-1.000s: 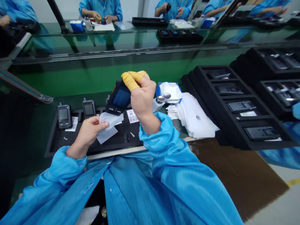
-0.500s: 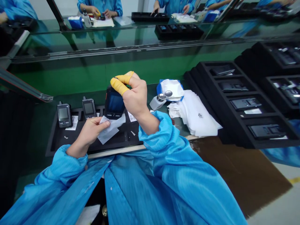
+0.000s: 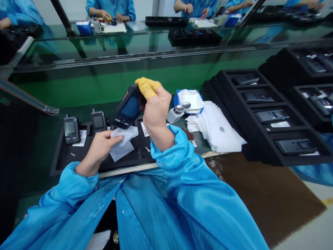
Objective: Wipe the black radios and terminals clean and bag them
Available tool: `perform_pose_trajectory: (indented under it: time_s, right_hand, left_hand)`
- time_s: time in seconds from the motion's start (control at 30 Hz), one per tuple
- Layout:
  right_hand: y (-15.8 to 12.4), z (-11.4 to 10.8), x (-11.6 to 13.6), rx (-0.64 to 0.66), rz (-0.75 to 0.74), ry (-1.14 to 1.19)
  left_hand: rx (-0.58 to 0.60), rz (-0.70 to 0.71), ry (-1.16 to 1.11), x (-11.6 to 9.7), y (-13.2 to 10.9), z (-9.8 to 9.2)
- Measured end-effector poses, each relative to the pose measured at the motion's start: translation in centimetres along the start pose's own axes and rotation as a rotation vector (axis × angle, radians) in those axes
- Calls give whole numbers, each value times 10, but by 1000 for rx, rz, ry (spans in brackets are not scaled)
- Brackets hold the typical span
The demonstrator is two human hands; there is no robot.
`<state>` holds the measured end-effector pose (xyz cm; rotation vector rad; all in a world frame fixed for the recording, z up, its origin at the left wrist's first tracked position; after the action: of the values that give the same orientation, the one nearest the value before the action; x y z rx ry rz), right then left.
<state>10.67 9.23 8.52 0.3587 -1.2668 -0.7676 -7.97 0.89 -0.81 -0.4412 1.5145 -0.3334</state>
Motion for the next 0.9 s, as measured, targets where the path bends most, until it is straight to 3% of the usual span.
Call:
perform_pose_trajectory:
  time_s: [0.3,0.5,0.63,0.9]
  right_hand:
    - [-11,5,12,149,-49,-164]
    - [-10,17,26,234,-52,-249]
    - [-3,20,25,244,-29,-237]
    - [-2,25,30,217,0,-139]
  left_hand:
    - [-17,53,-78,2,2,0]
    - [76,169,-150,-9,-2,8]
    - [117,249,-228,-14,-1,7]
    - [86,323,-218,-23,-3,2]
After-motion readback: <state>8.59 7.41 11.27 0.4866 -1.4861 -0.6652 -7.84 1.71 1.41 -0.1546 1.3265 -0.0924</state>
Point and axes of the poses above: each hand's wrist, its own y-axis towards the middle knuckle, its own z-axis out of the palm, x = y × z, the point moved 7 cm from there along y, towards the middle knuckle, and after that the axes turned 13 degrees about -z, right-handed, at the moved point
